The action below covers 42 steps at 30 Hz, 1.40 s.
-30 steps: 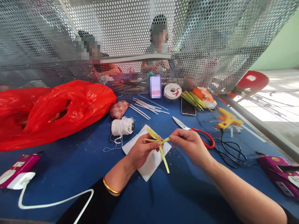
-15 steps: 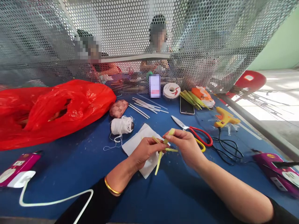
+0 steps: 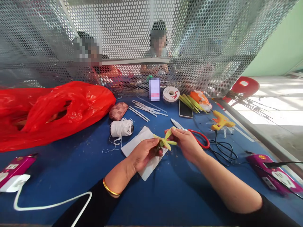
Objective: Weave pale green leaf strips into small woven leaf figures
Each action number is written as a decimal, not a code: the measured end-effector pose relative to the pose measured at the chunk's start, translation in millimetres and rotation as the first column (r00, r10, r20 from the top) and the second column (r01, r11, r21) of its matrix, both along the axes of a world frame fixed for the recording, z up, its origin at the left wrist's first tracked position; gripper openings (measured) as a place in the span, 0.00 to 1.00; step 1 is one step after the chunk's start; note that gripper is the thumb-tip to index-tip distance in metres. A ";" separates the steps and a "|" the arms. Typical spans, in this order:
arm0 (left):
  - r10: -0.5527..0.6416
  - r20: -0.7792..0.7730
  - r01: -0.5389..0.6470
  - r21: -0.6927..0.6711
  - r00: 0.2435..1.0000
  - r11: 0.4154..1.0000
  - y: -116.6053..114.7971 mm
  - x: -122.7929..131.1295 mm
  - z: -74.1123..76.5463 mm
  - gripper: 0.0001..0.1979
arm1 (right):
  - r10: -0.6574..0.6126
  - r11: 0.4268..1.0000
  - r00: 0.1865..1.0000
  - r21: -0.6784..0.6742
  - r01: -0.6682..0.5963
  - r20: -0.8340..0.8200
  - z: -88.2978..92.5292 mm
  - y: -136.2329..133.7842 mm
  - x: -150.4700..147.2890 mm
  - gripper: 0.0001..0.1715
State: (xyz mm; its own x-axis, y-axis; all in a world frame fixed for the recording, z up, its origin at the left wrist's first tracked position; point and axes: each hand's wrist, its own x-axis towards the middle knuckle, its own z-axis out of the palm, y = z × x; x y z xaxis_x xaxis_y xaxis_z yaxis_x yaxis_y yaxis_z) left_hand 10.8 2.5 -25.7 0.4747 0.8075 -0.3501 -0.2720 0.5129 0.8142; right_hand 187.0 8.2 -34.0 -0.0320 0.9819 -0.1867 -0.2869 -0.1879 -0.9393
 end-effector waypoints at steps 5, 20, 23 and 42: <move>0.108 -0.108 -0.095 0.113 0.988 0.989 3.5 -3.4 5.7 0.11 | -0.235 0.964 0.939 0.182 0.193 0.250 -0.4 9.6 14.6 0.29; 0.073 -0.231 -0.012 0.253 0.970 0.967 4.1 -16.1 17.7 0.18 | 0.058 0.760 0.605 0.358 -0.542 0.794 17.8 -9.2 8.8 0.17; 0.146 -0.192 -0.104 0.209 0.971 0.972 8.5 -19.4 15.5 0.26 | 0.146 0.888 0.792 0.275 -0.369 0.593 16.3 -4.8 6.7 0.22; 0.987 0.002 -0.225 0.974 -0.164 -0.039 -19.2 -147.6 76.7 0.15 | -0.474 0.833 0.867 0.243 0.498 -0.154 29.6 26.1 -2.2 0.22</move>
State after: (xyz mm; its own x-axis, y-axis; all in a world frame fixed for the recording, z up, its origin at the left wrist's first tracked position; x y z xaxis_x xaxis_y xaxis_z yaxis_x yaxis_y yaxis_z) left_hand -136.8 -16.7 50.9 -0.5955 0.3814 0.7071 0.7112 -0.1589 0.6848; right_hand 184.8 34.3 -4.4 0.4588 0.8862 0.0645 -0.3544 0.2491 -0.9013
